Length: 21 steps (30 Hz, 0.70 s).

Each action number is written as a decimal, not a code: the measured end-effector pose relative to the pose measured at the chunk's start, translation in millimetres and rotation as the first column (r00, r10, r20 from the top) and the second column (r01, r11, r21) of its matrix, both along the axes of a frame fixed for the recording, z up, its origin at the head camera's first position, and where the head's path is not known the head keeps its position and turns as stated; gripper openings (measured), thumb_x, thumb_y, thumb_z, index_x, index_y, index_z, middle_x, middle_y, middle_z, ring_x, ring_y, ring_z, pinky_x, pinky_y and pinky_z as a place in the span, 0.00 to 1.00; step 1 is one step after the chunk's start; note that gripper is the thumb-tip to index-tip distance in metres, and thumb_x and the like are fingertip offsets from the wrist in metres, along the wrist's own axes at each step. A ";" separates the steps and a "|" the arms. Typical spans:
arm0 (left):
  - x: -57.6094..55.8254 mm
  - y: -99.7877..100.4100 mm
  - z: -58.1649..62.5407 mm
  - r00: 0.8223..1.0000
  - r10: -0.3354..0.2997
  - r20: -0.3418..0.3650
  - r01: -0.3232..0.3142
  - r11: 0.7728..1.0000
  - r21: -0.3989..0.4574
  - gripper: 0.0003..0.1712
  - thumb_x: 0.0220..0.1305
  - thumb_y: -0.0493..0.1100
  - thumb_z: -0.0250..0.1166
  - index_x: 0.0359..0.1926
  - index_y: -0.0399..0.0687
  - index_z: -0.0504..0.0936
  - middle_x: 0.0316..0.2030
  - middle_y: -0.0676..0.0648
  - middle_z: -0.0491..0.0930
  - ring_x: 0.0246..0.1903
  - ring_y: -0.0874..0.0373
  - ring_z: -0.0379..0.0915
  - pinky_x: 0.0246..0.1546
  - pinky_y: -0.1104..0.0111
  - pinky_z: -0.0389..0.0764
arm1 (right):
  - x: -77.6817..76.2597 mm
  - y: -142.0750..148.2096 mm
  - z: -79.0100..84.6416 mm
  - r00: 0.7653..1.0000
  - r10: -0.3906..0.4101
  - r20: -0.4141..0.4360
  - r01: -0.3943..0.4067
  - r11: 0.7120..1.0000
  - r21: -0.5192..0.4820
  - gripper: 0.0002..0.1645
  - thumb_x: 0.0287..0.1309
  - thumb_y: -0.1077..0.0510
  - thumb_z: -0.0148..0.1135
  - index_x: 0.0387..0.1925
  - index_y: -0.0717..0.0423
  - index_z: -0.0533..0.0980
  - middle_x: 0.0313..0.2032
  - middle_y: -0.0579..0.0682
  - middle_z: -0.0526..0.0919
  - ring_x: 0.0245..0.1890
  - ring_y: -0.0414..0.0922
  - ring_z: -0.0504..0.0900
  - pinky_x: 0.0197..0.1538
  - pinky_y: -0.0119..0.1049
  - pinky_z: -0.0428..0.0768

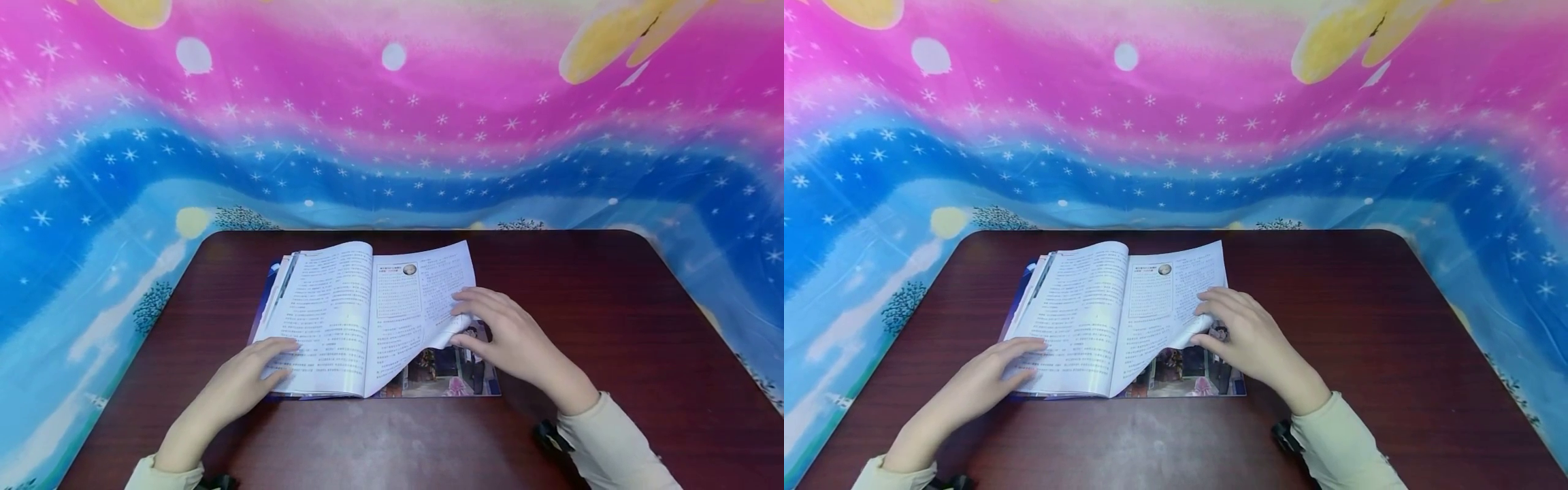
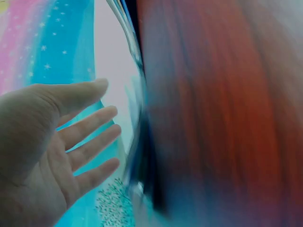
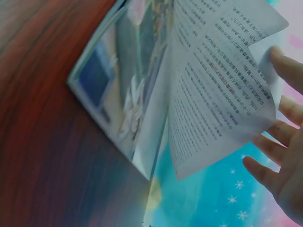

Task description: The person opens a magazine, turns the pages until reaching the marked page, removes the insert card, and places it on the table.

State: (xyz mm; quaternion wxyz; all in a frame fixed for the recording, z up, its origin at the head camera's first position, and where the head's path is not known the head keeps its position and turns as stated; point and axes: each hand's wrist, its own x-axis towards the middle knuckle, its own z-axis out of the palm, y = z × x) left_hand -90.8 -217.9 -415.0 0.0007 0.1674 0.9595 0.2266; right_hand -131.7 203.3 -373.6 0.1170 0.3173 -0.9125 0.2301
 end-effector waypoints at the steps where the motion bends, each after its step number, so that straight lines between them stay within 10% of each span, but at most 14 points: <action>1: -0.1 2.8 1.6 1.000 0.002 -0.012 -0.002 1.000 0.006 0.21 0.61 0.38 0.71 0.56 0.48 0.82 0.56 0.45 0.80 0.58 0.46 0.74 0.56 0.47 0.74 | -0.1 -1.6 1.5 1.000 -0.001 0.000 0.001 1.000 -0.004 0.26 0.53 0.45 0.75 0.51 0.50 0.81 0.60 0.49 0.78 0.65 0.51 0.70 0.66 0.54 0.65; 21: 1.0 91.8 35.2 0.963 -0.118 -0.242 0.160 0.974 0.162 0.28 0.63 0.48 0.70 0.63 0.52 0.76 0.56 0.52 0.80 0.57 0.56 0.75 0.54 0.56 0.78 | -4.9 -37.3 30.1 0.995 0.058 -0.083 -0.060 0.998 -0.016 0.21 0.53 0.45 0.75 0.45 0.50 0.80 0.60 0.49 0.78 0.67 0.49 0.68 0.67 0.51 0.64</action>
